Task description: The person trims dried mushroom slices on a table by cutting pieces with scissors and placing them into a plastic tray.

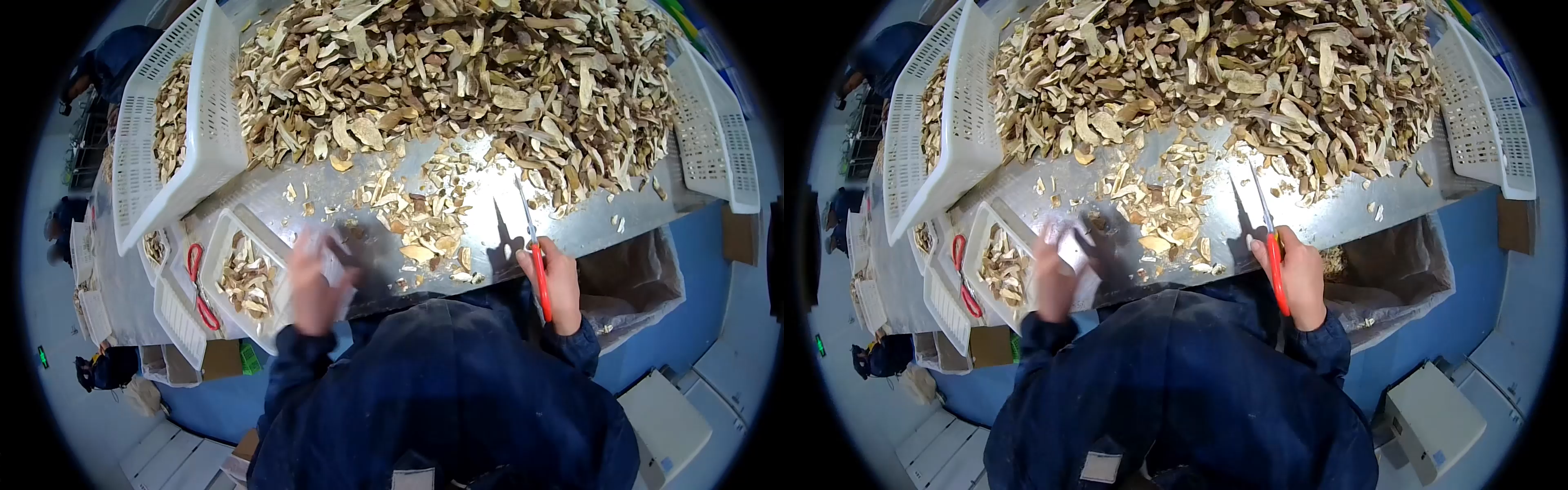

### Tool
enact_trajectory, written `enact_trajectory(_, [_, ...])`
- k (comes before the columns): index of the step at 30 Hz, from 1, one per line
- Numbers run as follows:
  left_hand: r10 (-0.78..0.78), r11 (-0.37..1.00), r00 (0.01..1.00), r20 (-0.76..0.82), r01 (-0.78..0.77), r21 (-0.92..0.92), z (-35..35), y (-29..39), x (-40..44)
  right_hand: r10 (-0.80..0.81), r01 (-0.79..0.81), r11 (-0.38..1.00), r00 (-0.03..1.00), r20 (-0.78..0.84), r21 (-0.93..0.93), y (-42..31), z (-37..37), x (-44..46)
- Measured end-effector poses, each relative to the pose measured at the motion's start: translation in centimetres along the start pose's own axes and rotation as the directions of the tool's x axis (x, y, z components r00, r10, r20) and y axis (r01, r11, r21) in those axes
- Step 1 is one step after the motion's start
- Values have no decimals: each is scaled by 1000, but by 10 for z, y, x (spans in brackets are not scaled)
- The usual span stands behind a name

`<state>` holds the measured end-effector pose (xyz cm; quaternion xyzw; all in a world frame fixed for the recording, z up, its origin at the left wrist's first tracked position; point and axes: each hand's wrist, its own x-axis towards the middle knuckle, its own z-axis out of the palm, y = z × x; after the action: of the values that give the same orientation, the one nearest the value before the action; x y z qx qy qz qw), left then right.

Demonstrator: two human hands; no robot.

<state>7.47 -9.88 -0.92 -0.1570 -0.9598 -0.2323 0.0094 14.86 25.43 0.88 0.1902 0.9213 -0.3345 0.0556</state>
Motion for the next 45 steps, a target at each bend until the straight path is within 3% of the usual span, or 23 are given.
enact_trajectory(1, [-110, 987, 957, 267, 138, -86, 1, 43, 13, 6, -6, 1000, 1000, -10, 18, 0, 0, -2])
enact_trajectory(3, [189, 980, 933, 307, -200, 5, 49, 71, -5, 22, -20, 998, 999, -32, 54, 2, 0, -6])
enact_trajectory(4, [315, 946, 893, 322, -321, -35, 56, 82, -1, 38, -37, 998, 999, -28, 56, 3, 0, -7])
enact_trajectory(7, [671, 731, 658, 342, -664, -157, 88, 95, 17, 42, -41, 996, 999, -5, 79, -1, 4, -5])
enact_trajectory(9, [746, 642, 575, 334, -755, -134, 110, 103, 22, -8, 7, 994, 1000, 10, 112, -2, 9, -6])
enact_trajectory(10, [755, 631, 581, 302, -770, -95, 114, 106, 24, -14, 14, 995, 1000, 6, 103, -2, 12, -5])
enact_trajectory(11, [723, 669, 611, 321, -736, -104, 118, 110, 25, -11, 11, 991, 1000, -1, 133, -4, 15, -4])
enact_trajectory(13, [589, 788, 761, 272, -615, 17, 108, 118, 32, -6, 5, 988, 1000, 8, 154, -8, 17, -2])
enact_trajectory(16, [450, 885, 876, 174, -463, 43, 75, 118, 58, -17, 12, 991, 999, 40, 132, -9, 22, 2])
enact_trajectory(18, [414, 894, 910, -6, -408, -185, 84, 77, 82, 6, -16, 992, 997, 78, 125, -18, 19, 6])
enact_trajectory(19, [259, 945, 961, -96, -273, -182, 80, 60, 88, 3, -12, 994, 997, 75, 113, -18, 20, 8])
enact_trajectory(20, [100, 972, 977, -189, -137, -192, 67, 47, 97, -1, -6, 995, 998, 67, 102, -17, 22, 9])
enact_trajectory(22, [-357, 911, 933, -44, 337, -238, 45, 22, 123, -8, 1, 993, 998, 64, 118, -13, 26, 13])
enact_trajectory(25, [-443, 896, 892, -84, 438, -71, 45, -8, 139, -34, 29, 996, 997, 69, 84, -13, 29, 13])
enact_trajectory(26, [-384, 923, 919, -94, 383, -22, 51, -14, 140, -46, 41, 996, 997, 63, 73, -14, 29, 12])
enact_trajectory(30, [-181, 976, 960, -212, 150, -155, 63, -24, 139, -83, 80, 995, 996, 44, 62, -15, 29, 14])
enact_trajectory(33, [-292, 897, 954, 62, 296, -328, 50, -19, 130, -89, 85, 994, 995, 48, 73, -16, 29, 13])
enact_trajectory(34, [-333, 883, 941, 68, 336, -327, 54, -26, 128, -90, 86, 994, 995, 48, 70, -16, 29, 13])
enact_trajectory(37, [-359, 884, 927, -109, 300, -359, 57, -18, 131, -94, 91, 995, 994, 56, 48, -16, 30, 12])
enact_trajectory(40, [-341, 930, 927, -156, 308, -200, 66, -3, 144, -90, 86, 995, 994, 68, 57, -18, 30, 12])
enact_trajectory(43, [-393, 884, 919, 6, 380, -272, 59, -2, 146, -101, 100, 994, 994, 42, 41, -15, 31, 13])
enact_trajectory(44, [-328, 873, 944, 31, 316, -371, 71, -27, 143, -93, 91, 994, 995, 42, 56, -15, 31, 13])
enact_trajectory(45, [-377, 639, 917, 128, 358, -681, 66, -40, 137, -81, 77, 994, 996, 47, 74, -15, 31, 12])
